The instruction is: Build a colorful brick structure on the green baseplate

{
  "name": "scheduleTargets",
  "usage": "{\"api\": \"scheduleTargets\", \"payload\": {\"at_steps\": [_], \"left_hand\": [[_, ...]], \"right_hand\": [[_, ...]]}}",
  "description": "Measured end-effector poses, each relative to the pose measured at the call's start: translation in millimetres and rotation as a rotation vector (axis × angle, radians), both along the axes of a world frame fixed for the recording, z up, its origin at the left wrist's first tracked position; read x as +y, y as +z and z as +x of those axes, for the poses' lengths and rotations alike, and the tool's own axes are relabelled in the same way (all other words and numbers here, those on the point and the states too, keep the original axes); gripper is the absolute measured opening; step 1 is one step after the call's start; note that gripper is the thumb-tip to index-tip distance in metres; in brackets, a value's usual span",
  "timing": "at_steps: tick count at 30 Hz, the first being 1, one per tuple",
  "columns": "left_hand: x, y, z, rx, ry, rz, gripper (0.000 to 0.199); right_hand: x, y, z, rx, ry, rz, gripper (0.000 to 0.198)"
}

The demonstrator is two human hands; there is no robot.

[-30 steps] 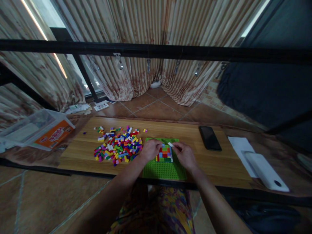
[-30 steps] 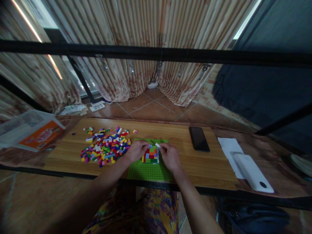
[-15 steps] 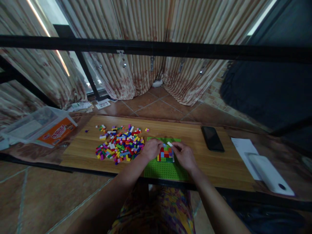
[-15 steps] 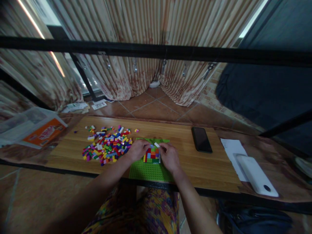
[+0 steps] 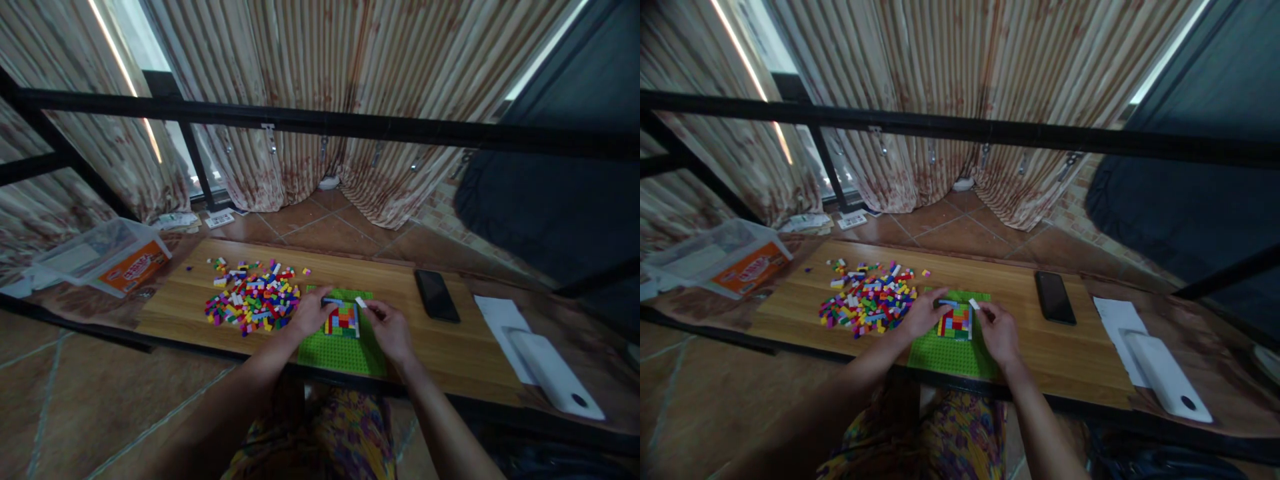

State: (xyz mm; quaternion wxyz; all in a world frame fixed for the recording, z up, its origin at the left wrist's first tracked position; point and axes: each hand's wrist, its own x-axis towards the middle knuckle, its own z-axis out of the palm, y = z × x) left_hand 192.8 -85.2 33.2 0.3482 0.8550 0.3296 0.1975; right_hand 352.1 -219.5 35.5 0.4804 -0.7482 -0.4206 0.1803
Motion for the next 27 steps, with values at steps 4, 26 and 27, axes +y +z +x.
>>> {"api": "scheduleTargets", "payload": {"at_steps": [4,26,27], "left_hand": [[-5,-9.1,-16,-0.132,0.086,-0.148,0.054],[4,25.3,3,0.322,-0.212,0.267,0.027],[4,27.2,4,0.328,-0.219,0.275,0.027]], "right_hand": [[-14,-8,10,0.022,-0.083,0.018,0.041],[-21,-40,9,-0.297,-0.133,-0.027,0.043],[-21,-40,9,-0.300,-0.131,-0.029,0.043]]}}
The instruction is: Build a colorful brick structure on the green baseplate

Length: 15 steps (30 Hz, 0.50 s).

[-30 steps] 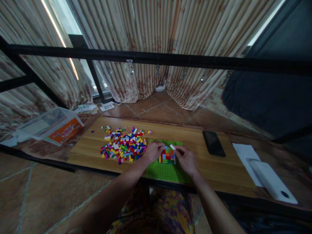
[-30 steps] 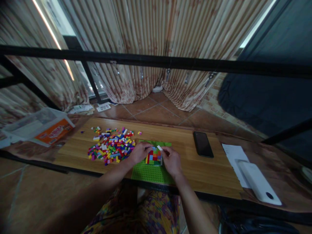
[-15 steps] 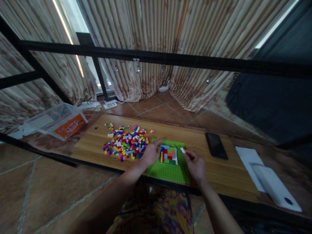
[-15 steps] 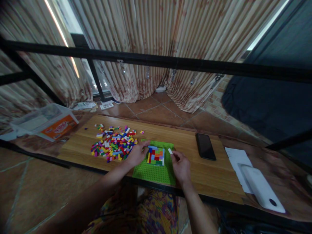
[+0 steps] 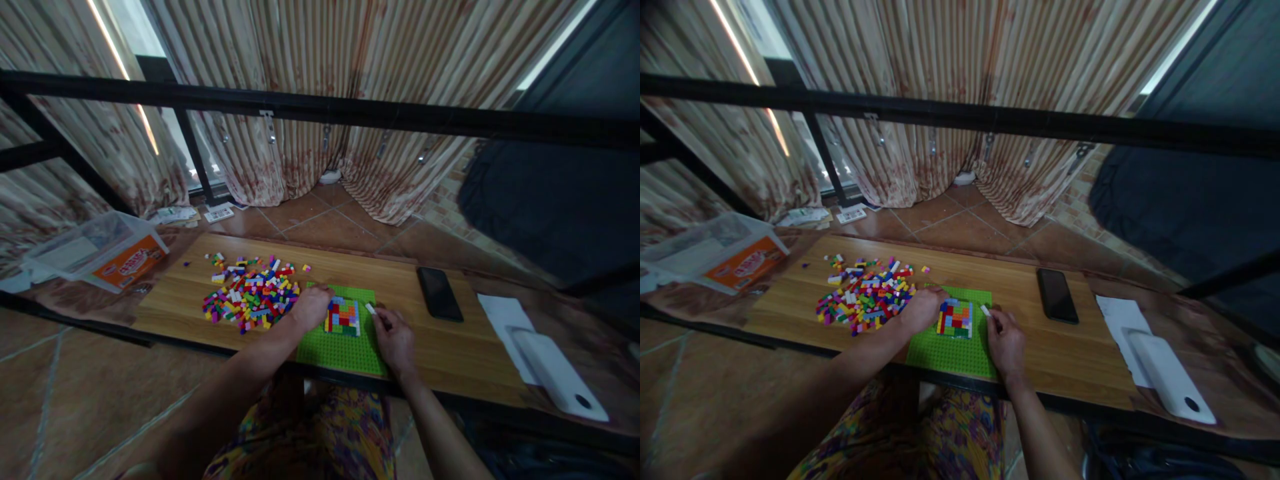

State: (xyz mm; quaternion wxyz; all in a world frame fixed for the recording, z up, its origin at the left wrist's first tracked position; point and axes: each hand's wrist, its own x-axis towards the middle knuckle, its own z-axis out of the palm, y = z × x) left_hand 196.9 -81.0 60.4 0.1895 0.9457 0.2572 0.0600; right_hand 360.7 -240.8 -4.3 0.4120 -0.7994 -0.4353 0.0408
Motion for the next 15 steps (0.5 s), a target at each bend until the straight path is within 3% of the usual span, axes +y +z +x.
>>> {"api": "scheduleTargets", "payload": {"at_steps": [5,15], "left_hand": [[2.0,4.7,1.2,0.007,-0.013,0.031,0.027],[-5.7,-4.4,1.6,-0.004,0.038,0.051,0.024]], "right_hand": [[-0.3,-0.7,0.0,0.008,0.001,0.011,0.042],[-0.7,-2.0,0.0,0.001,0.005,0.031,0.040]]}}
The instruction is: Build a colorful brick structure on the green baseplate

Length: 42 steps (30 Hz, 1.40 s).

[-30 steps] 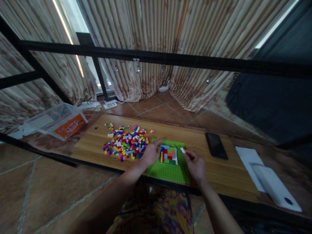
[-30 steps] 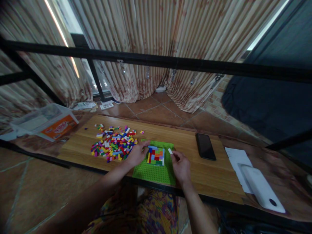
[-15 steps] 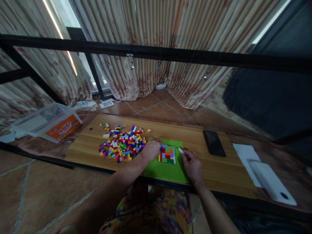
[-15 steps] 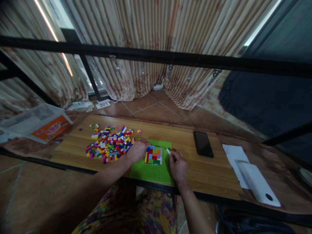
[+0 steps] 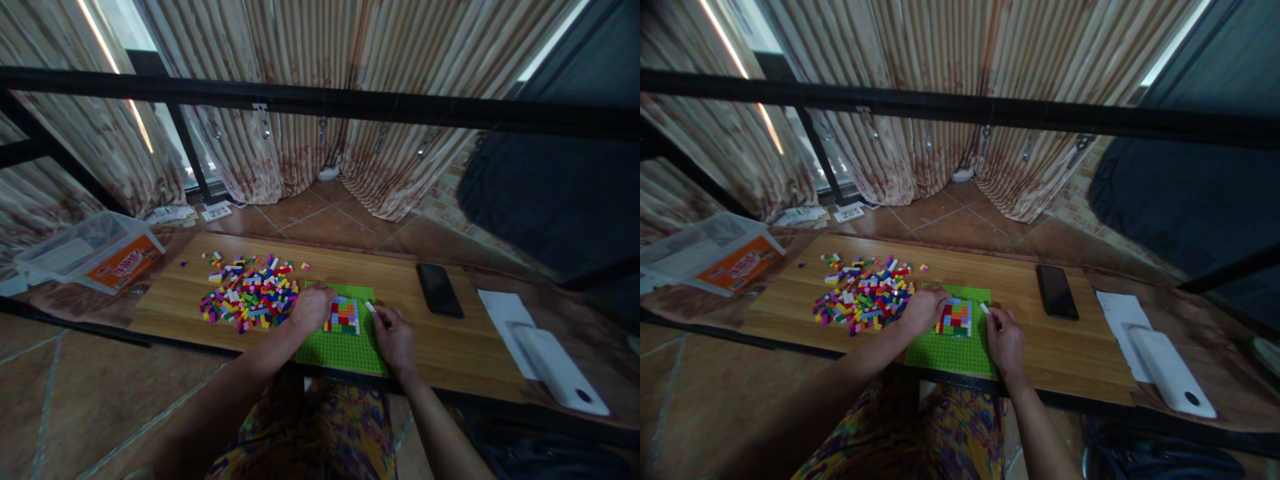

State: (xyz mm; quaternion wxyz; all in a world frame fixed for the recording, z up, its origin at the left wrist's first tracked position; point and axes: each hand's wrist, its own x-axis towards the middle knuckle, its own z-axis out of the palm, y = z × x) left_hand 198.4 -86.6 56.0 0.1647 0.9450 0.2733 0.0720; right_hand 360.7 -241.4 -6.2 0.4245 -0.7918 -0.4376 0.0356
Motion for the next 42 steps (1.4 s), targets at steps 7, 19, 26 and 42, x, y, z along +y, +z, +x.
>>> {"api": "scheduleTargets", "payload": {"at_steps": [7,19,26,42], "left_hand": [[1,6.1,2,0.066,0.024,-0.009,0.026],[3,14.2,4,0.152,0.015,-0.020,0.025],[6,17.4,2,0.152,0.011,-0.028,0.024],[8,12.5,-2,0.079,-0.021,-0.073,0.025]], "right_hand": [[0,-2,1,-0.019,0.007,0.011,0.043],[0,1,-1,-0.054,-0.006,0.006,0.043],[0,1,0,-0.048,-0.001,0.016,0.042],[-1,2,-1,-0.024,-0.009,0.013,0.041]]}}
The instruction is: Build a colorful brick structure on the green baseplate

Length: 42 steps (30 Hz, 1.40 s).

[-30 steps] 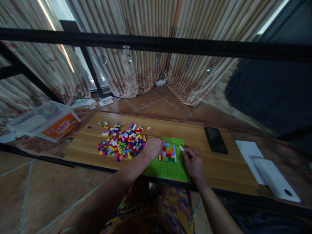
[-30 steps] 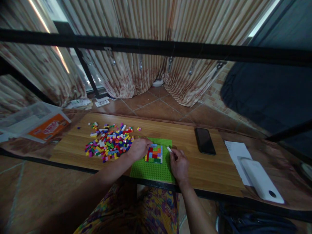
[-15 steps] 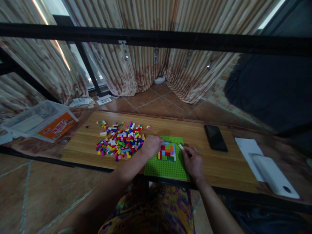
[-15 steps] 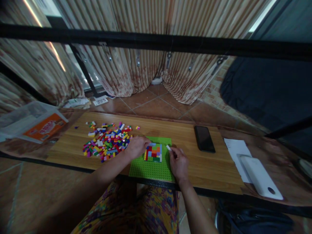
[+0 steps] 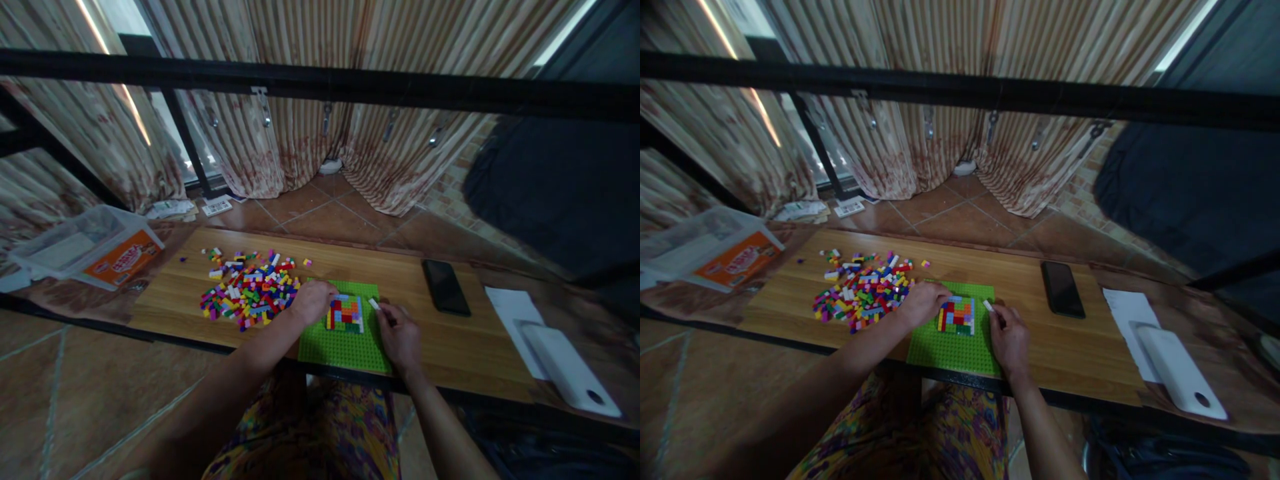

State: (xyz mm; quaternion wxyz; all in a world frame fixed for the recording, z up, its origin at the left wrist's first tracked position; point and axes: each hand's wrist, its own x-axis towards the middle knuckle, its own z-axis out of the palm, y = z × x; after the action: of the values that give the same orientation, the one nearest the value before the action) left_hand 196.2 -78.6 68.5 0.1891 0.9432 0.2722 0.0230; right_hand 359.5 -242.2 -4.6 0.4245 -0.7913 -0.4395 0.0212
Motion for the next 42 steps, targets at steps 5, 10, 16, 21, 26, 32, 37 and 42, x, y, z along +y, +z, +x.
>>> {"api": "scheduleTargets", "payload": {"at_steps": [5,10,16,21,26,32,37,42], "left_hand": [[4,0.9,1,-0.005,0.019,-0.038,0.025],[5,4.7,4,0.007,0.066,-0.080,0.026],[6,6.3,9,0.031,0.155,-0.121,0.023],[4,5.1,8,0.011,0.180,-0.138,0.023],[1,-5.5,-3,-0.071,0.152,-0.185,0.029],[-10,-26.8,-22,-0.284,0.272,-0.301,0.053],[-28,-25.6,-23,-0.297,0.261,-0.125,0.054],[-50,-20.3,-4,-0.221,0.084,0.084,0.049]], "right_hand": [[0,2,-1,-0.011,0.002,-0.008,0.042],[-1,2,-1,-0.007,0.006,-0.007,0.045],[-1,0,0,-0.024,-0.007,-0.028,0.048],[0,0,1,-0.025,0.009,-0.037,0.048],[0,-1,1,-0.013,0.008,-0.019,0.047],[0,-3,3,-0.004,-0.003,-0.019,0.047],[0,-4,4,-0.013,0.000,-0.014,0.050],[-2,-4,5,-0.036,-0.005,-0.008,0.053]]}}
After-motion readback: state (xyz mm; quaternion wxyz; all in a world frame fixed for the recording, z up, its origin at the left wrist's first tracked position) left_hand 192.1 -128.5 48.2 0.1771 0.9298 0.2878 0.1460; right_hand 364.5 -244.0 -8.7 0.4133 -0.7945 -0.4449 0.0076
